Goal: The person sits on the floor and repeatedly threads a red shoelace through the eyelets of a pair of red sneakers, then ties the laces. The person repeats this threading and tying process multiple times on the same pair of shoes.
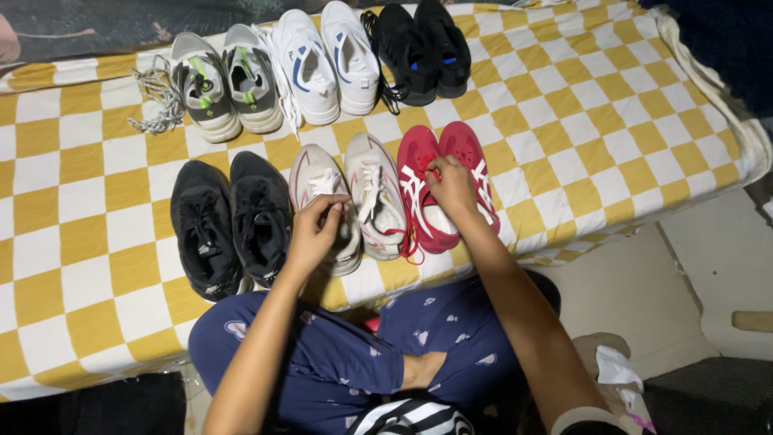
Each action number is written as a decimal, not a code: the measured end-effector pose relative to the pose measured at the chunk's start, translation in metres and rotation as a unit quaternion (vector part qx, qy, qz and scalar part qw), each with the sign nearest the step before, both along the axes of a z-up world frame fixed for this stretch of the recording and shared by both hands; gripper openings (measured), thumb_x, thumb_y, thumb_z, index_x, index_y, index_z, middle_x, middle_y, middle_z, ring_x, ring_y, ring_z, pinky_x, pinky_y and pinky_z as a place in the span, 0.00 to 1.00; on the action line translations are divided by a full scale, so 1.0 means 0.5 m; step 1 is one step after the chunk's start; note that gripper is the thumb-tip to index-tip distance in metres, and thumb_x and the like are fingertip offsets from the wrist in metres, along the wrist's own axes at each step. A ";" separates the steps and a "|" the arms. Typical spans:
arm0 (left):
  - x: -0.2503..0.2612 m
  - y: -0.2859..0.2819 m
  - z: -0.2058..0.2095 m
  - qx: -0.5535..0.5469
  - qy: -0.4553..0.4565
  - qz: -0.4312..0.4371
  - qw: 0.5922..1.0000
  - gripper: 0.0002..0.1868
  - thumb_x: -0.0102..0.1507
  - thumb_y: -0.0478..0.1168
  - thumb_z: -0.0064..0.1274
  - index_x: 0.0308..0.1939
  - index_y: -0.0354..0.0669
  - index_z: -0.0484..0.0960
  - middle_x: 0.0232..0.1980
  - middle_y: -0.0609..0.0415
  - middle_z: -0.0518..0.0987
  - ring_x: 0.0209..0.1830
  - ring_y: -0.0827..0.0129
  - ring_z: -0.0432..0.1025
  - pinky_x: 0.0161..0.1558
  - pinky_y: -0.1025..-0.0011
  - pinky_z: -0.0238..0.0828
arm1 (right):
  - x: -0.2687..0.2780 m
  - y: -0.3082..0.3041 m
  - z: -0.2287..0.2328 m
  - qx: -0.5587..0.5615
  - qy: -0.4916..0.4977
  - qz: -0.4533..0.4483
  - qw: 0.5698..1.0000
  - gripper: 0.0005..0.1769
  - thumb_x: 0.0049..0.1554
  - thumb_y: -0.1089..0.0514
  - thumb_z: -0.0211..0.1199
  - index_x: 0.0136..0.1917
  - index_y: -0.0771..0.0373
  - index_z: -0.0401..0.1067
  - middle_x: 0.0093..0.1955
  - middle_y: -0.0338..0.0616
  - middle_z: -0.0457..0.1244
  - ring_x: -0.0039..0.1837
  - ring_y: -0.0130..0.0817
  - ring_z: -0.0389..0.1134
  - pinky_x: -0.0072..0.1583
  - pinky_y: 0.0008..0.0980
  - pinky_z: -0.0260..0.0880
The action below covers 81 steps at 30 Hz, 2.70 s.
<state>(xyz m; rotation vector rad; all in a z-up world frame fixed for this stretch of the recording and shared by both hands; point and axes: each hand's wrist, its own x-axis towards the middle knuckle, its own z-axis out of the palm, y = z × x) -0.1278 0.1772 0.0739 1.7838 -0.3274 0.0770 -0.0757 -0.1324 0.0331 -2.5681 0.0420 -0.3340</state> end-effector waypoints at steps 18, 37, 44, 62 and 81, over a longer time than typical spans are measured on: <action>-0.015 -0.008 -0.037 0.044 -0.083 0.040 0.995 0.10 0.68 0.33 0.48 0.49 0.38 0.83 0.40 0.44 0.83 0.37 0.60 0.78 0.43 0.68 0.73 | -0.142 0.087 -0.036 -0.263 -0.035 0.128 0.956 0.07 0.49 0.58 0.66 0.42 0.59 0.78 0.65 0.50 0.61 0.74 0.50 0.53 0.73 0.61 0.45; -0.030 -0.044 -0.049 0.041 -0.063 0.037 0.997 0.11 0.68 0.36 0.49 0.51 0.38 0.83 0.48 0.44 0.84 0.49 0.54 0.79 0.51 0.64 0.74 | -0.258 0.112 0.021 0.109 -0.072 0.090 0.987 0.05 0.54 0.56 0.64 0.41 0.59 0.74 0.48 0.38 0.67 0.55 0.31 0.67 0.59 0.38 0.58; -0.084 -0.171 0.041 -0.132 0.119 -0.257 0.950 0.19 0.69 0.39 0.49 0.65 0.45 0.74 0.50 0.52 0.80 0.48 0.75 0.72 0.52 0.76 0.70 | -0.292 0.042 0.094 0.506 0.133 0.181 0.833 0.04 0.67 0.59 0.57 0.53 0.62 0.66 0.37 0.36 0.62 0.39 0.20 0.63 0.43 0.22 0.64; 0.023 -0.147 0.329 -0.036 -0.061 -0.385 0.920 0.20 0.72 0.45 0.47 0.64 0.38 0.75 0.55 0.55 0.78 0.56 0.70 0.73 0.54 0.73 0.74 | -0.318 -0.117 0.446 0.152 0.062 0.172 0.971 0.07 0.61 0.58 0.67 0.49 0.65 0.78 0.39 0.37 0.67 0.42 0.20 0.63 0.46 0.22 0.65; 0.098 -0.011 0.242 -0.158 0.222 -0.232 0.934 0.12 0.71 0.44 0.49 0.43 0.41 0.84 0.32 0.66 0.79 0.26 0.86 0.65 0.29 0.84 0.59 | -0.254 -0.263 0.338 0.313 0.128 0.108 0.935 0.14 0.67 0.51 0.58 0.47 0.64 0.73 0.38 0.35 0.65 0.41 0.21 0.65 0.45 0.24 0.67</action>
